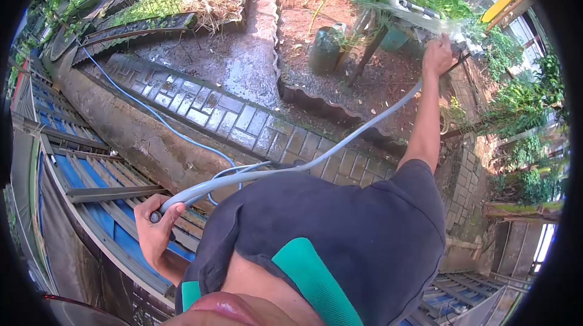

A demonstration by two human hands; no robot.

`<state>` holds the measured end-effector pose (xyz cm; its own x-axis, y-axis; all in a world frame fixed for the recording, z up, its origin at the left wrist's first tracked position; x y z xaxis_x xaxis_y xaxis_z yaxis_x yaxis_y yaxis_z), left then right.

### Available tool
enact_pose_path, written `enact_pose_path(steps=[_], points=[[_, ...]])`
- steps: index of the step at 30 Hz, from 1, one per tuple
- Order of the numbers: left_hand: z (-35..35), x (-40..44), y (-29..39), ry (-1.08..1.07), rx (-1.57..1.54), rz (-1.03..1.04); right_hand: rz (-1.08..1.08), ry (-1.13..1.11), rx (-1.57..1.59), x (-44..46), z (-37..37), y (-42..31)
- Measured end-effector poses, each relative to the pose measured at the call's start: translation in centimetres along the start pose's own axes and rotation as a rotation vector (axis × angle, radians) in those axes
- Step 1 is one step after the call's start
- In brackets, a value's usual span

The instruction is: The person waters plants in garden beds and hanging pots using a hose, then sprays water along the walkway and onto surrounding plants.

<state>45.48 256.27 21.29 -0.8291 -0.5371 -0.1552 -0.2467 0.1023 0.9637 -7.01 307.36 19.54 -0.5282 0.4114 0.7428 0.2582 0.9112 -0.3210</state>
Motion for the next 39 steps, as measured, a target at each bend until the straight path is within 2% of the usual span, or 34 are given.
enact_pose_path(steps=[2, 4, 5, 6, 8, 14, 17, 18, 21, 23, 30, 33, 37, 39], points=[[-1.8, -0.6, -1.4, 0.056, -0.029, -0.039, -0.110, 0.026, 0.123, -2.8, 0.6, -4.7], [-3.1, -0.6, -2.6, 0.099, -0.057, -0.081, -0.135, 0.014, 0.220, -5.6, 2.2, -8.9], [-3.5, -0.4, -2.9, 0.111, -0.066, -0.090, -0.097, -0.063, 0.244, -6.9, 2.9, -10.8], [-3.9, -0.1, -3.0, 0.123, -0.072, -0.100, -0.189, 0.076, 0.331, -8.3, 4.2, -12.5], [-4.3, 0.8, -3.0, 0.152, -0.082, -0.129, -0.149, -0.059, 0.316, -11.4, 5.6, -16.2], [-4.8, 6.0, -3.6, 0.216, -0.095, -0.192, -0.290, -0.060, 0.331, -15.9, 12.2, -26.2], [-4.5, 10.5, -4.1, 0.218, -0.075, -0.227, -0.373, -0.165, 0.223, -14.3, 16.0, -31.1], [-4.2, 12.3, -4.2, 0.216, -0.083, -0.231, -0.408, -0.119, 0.266, -13.7, 17.5, -33.0], [-3.7, 18.6, -2.9, 0.205, -0.127, -0.263, -0.518, -0.195, 0.287, -11.1, 22.2, -39.3], [-3.4, 23.3, -2.7, 0.188, -0.165, -0.285, -0.616, -0.134, 0.341, -8.8, 25.0, -43.5], [-1.6, 36.7, -1.9, 0.090, -0.022, -0.126, -0.761, -0.285, 0.092, -1.7, 29.5, -58.1], [-1.2, 39.0, -2.3, 0.089, -0.115, -0.100, -0.849, -0.215, 0.114, 0.5, 31.4, -62.5], [-1.8, 39.0, -2.6, 0.087, -0.099, -0.182, -0.844, -0.163, 0.090, 2.5, 28.6, -67.7], [-2.1, 38.2, -2.6, 0.094, -0.146, -0.211, -0.810, -0.242, 0.134, 3.7, 27.2, -69.5]])
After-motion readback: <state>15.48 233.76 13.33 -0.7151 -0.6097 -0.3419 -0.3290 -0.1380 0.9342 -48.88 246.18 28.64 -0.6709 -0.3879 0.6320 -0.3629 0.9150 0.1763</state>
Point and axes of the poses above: each hand's wrist, its own x-axis towards the middle knuckle, its own z-axis out of the palm, y = z × x, the point moved 2 cm from there along x, towards the middle knuckle, and after that the axes turned 15 degrees about -x, right-handed, at the moved point
